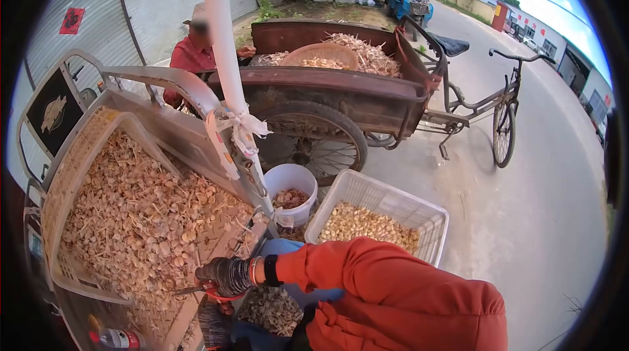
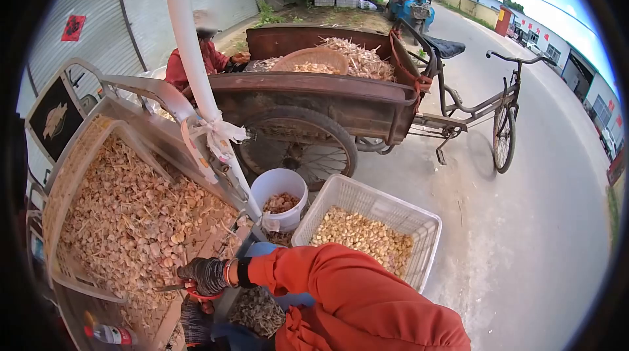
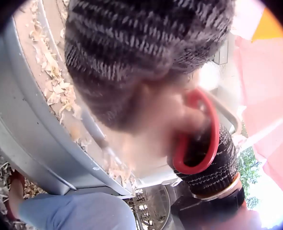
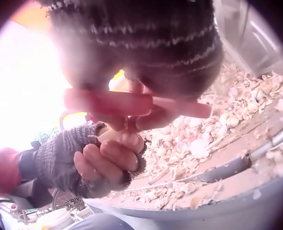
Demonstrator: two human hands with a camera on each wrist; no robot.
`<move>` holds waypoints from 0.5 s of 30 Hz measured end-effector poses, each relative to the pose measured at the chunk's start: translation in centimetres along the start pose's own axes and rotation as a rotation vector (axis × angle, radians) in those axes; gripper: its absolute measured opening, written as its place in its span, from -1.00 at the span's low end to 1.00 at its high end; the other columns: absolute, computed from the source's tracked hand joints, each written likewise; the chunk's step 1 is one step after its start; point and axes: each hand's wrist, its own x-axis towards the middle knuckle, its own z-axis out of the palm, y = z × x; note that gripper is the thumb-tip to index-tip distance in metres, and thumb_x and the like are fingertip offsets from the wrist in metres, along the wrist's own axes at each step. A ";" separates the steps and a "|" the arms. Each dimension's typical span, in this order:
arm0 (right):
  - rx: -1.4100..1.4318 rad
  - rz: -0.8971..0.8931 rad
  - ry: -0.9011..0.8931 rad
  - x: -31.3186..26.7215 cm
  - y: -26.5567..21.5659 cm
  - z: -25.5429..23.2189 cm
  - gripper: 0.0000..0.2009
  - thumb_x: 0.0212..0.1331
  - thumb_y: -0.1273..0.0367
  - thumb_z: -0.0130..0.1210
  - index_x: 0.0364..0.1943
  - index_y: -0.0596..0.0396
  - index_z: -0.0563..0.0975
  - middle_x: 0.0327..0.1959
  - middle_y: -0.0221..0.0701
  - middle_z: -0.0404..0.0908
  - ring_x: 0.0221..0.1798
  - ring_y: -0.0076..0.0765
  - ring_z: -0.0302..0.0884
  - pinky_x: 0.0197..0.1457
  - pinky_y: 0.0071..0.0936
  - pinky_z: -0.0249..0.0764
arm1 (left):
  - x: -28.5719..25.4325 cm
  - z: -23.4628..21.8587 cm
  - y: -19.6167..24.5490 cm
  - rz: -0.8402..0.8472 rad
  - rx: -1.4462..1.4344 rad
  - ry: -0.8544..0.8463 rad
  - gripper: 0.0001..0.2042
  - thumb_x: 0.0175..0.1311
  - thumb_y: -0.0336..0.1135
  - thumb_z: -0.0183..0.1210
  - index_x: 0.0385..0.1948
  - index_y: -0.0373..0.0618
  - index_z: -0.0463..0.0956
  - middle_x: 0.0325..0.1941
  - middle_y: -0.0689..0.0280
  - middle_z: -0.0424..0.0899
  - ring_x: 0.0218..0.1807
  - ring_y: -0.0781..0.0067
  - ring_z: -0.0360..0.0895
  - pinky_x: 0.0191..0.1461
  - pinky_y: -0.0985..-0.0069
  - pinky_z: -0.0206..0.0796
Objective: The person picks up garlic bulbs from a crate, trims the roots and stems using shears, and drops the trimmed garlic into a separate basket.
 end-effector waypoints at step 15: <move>0.100 0.179 -0.083 -4.0 -2.8 2.2 -0.68 -0.10 0.37 0.19 -0.18 0.01 0.47 -0.38 -0.25 0.56 -0.24 -0.03 0.53 -0.23 -0.22 0.42 | -0.6 -18.9 -8.0 0.286 0.784 0.057 -0.74 0.23 -0.28 0.14 -0.13 -0.22 0.45 -0.39 0.30 0.52 -0.43 0.50 0.40 -0.41 0.51 0.26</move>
